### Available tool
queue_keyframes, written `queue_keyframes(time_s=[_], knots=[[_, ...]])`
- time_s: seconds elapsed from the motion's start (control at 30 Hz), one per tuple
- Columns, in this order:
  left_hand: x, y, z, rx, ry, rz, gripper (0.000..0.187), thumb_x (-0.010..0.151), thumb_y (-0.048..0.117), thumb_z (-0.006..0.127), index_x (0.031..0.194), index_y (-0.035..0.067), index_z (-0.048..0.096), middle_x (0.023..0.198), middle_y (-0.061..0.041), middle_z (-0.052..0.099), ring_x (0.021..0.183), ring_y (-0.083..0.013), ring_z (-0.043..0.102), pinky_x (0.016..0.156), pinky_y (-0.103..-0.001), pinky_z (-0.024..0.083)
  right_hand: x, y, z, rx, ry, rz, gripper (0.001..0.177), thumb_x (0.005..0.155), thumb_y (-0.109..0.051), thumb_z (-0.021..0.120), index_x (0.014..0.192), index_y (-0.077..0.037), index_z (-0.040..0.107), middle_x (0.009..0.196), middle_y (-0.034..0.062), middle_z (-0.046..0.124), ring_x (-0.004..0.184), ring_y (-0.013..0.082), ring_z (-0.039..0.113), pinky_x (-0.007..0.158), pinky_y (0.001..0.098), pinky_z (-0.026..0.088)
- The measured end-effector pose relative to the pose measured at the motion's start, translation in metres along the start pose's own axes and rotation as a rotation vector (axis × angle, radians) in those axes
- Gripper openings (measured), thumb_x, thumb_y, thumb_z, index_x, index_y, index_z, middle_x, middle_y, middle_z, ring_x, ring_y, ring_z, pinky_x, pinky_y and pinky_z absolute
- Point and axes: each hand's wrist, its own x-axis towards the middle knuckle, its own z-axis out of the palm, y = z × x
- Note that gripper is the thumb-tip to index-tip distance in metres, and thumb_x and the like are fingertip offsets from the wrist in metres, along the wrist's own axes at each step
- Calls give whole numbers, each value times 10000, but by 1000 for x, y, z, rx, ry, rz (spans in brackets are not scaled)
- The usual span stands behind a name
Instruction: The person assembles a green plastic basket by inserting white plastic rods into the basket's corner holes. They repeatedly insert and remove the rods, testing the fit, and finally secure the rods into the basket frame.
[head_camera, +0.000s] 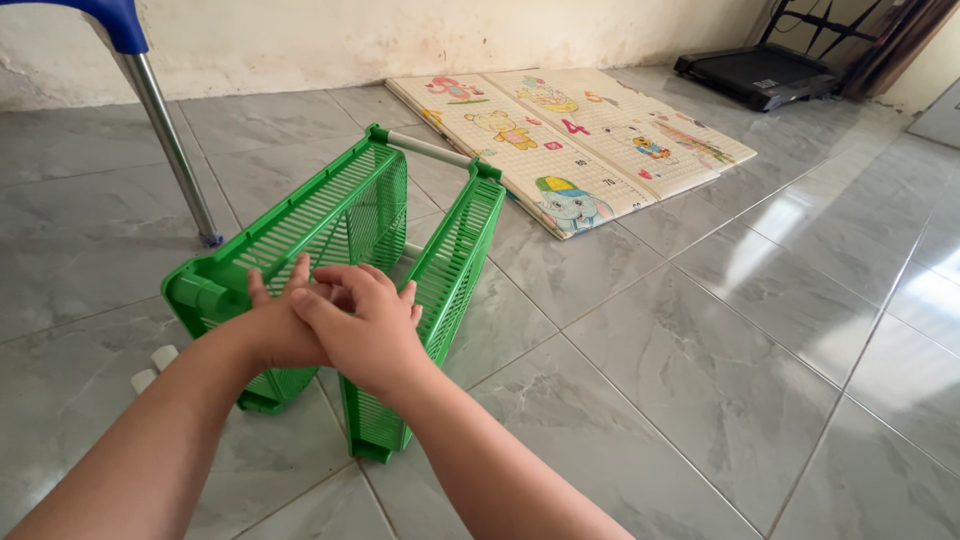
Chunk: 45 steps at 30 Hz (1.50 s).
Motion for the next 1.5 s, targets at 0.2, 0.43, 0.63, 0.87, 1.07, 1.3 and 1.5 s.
queue_keyframes(time_s=[0.2,0.43,0.63,0.87,1.07,1.3,1.5], knots=[[-17,21,-10,-197,75,-32,1023,571,705,800,1492,421,458,1670,104,336,1621,-348,68,1191,-772,-55,12,10,-14,296,50,138,501,807,-318,745,1238,-72,682,1222,205,687,1145,357,656,979,475,519],[-3,7,-1,-174,200,-27,1119,608,564,839,1536,187,338,1649,-29,272,1567,-300,68,1178,-710,-72,21,39,-45,-540,107,-188,390,936,-389,706,1168,-80,757,1485,294,497,1501,485,292,1211,531,270],[-5,-29,-2,-177,144,-120,985,557,424,819,1463,282,459,1624,48,352,1584,-200,146,1253,-644,26,15,53,-56,-580,-41,-368,552,945,-438,675,1346,-63,618,1571,256,438,1535,444,280,1228,533,269],[-40,-49,-36,-76,-10,-351,683,673,218,736,1344,335,677,1394,-20,687,1448,-233,528,1334,-602,132,5,35,-46,-706,-211,-394,682,949,-497,672,1507,-144,498,1565,175,450,1510,389,313,1205,581,220],[-39,-33,-38,-193,226,-181,817,681,75,695,1438,323,519,1467,4,568,1378,-246,536,1168,-422,435,3,28,-28,-738,-231,-421,732,870,-341,709,1522,-115,464,1580,171,444,1485,384,356,1182,529,311],[-37,-15,-42,-334,160,-80,900,679,178,827,1488,277,444,1394,-8,610,1267,-244,627,1046,-385,532,11,17,-60,-739,-242,-264,773,774,-377,809,1450,-152,512,1590,189,384,1493,368,328,1183,477,325],[-40,-35,-48,-372,80,-128,741,703,143,807,1391,296,581,1273,-25,735,1221,-224,689,1047,-387,559,16,4,-89,-894,-303,14,897,705,-411,840,1489,-227,446,1542,111,430,1475,295,348,1156,560,296]])
